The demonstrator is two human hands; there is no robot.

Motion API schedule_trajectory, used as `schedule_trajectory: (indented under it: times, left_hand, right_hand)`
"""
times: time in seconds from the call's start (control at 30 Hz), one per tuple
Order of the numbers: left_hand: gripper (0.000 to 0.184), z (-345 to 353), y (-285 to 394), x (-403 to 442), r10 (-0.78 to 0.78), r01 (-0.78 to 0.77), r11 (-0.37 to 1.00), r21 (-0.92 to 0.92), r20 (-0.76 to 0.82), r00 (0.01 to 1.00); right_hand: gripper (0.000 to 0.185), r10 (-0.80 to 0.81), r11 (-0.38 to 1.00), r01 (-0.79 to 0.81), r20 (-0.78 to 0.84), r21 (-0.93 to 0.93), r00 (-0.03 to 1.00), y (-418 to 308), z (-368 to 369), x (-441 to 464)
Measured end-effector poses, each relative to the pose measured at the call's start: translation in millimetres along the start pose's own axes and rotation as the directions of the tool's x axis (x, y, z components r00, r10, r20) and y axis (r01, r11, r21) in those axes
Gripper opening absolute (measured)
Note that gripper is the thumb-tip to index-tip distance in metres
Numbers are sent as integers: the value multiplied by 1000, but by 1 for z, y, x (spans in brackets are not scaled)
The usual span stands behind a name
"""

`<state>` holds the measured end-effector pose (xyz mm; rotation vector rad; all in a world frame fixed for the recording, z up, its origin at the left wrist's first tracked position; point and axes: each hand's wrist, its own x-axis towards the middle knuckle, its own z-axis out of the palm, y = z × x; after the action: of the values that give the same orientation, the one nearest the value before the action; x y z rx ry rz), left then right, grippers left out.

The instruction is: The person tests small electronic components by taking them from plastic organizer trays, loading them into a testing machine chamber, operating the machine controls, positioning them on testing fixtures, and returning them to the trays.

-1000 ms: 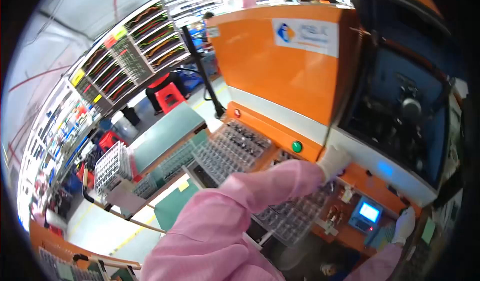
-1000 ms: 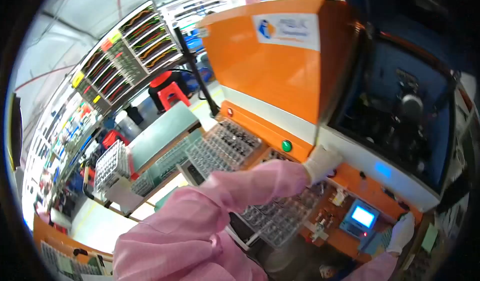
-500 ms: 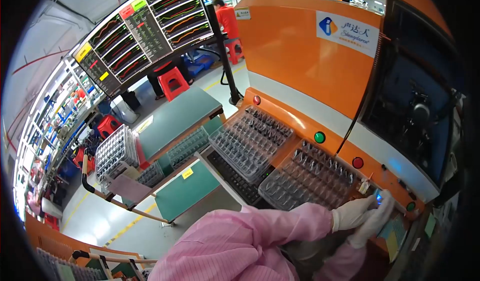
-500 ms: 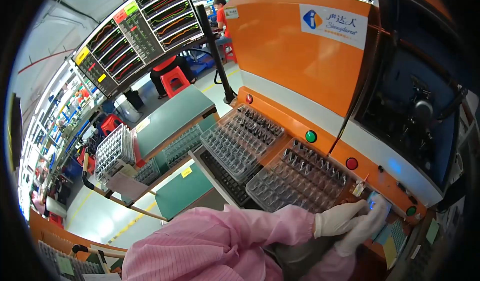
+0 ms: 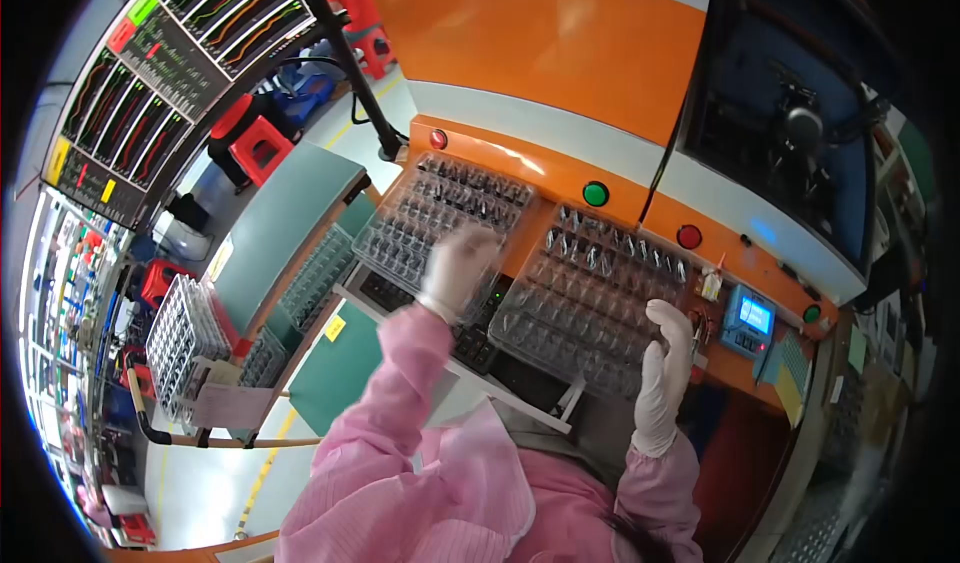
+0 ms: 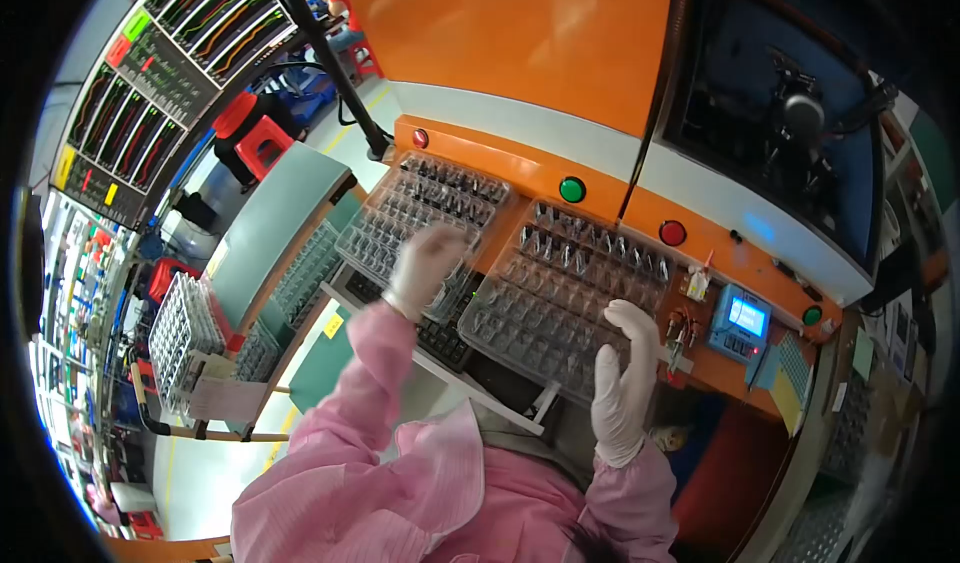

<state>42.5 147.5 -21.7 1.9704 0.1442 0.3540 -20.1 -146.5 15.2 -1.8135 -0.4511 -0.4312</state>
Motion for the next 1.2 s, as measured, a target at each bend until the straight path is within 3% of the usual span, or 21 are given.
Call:
schedule_trajectory:
  times: [0.03,0.07,0.13,0.3,0.47,0.53,0.57,0.6,0.63,0.73,0.83,0.87,0.97,1.0,1.1,1.13,1.2]
  left_hand:
    - [20,-20,-13,18,-54,60,997,58,-97,994]
    - [22,-39,-34,40,-19,78,959,271,-215,976]
    - [25,-73,-75,81,29,117,911,395,-345,938]
    - [30,-94,-82,125,-4,205,795,570,-334,943]
    - [27,-90,-82,127,-43,146,585,797,-149,988]
    - [32,-103,-184,169,-60,97,871,482,-92,994]
    - [42,-108,-209,179,29,-14,896,444,-26,999]
    - [55,-108,-203,179,120,-127,908,399,42,992]
    - [55,-108,-197,180,134,-129,901,414,17,991]
    - [44,-99,-130,159,239,-134,847,514,-142,961]
    - [51,-83,-108,151,478,-333,807,488,-206,854]
    - [51,-77,-112,153,483,-339,805,486,-206,851]
    - [63,-67,-140,166,346,-123,690,713,-176,922]
    - [63,-66,-154,171,346,-123,690,713,-176,921]
    - [70,-63,-160,172,546,-226,436,871,-56,836]
    - [70,-63,-162,173,544,-221,438,871,-61,837]
    - [70,-65,-144,167,217,-113,752,650,-82,973]
  right_hand:
    - [31,29,1000,-29,-17,-3,999,2,-4,-2]
    - [29,55,998,-55,-33,-3,998,4,-8,-4]
    - [27,77,997,-78,-49,-2,996,9,-13,-6]
    - [20,100,991,-104,-50,-81,994,18,-15,-15]
    - [21,92,990,-99,-68,-105,993,23,-12,-19]
    - [24,66,996,-70,-68,-61,996,25,-9,-16]
    - [24,84,994,-89,-67,-71,994,25,-10,-16]
    - [24,105,990,-110,-68,-83,992,24,-10,-16]
    - [24,81,995,-85,-62,-61,995,23,-9,-15]
    - [26,200,972,-211,-101,-105,974,20,-9,-17]
    - [27,229,967,-237,-93,-89,969,6,-6,-16]
    - [27,246,964,-254,-90,-86,965,4,-7,-16]
    - [28,237,958,-248,-94,-143,967,4,-12,-20]
    - [28,235,953,-248,-91,-173,968,4,-13,-21]
    - [28,237,962,-249,-109,-112,965,10,-14,-24]
    - [28,239,965,-249,-116,-81,964,12,-14,-24]
    - [28,258,962,-266,-102,-70,961,11,-14,-24]
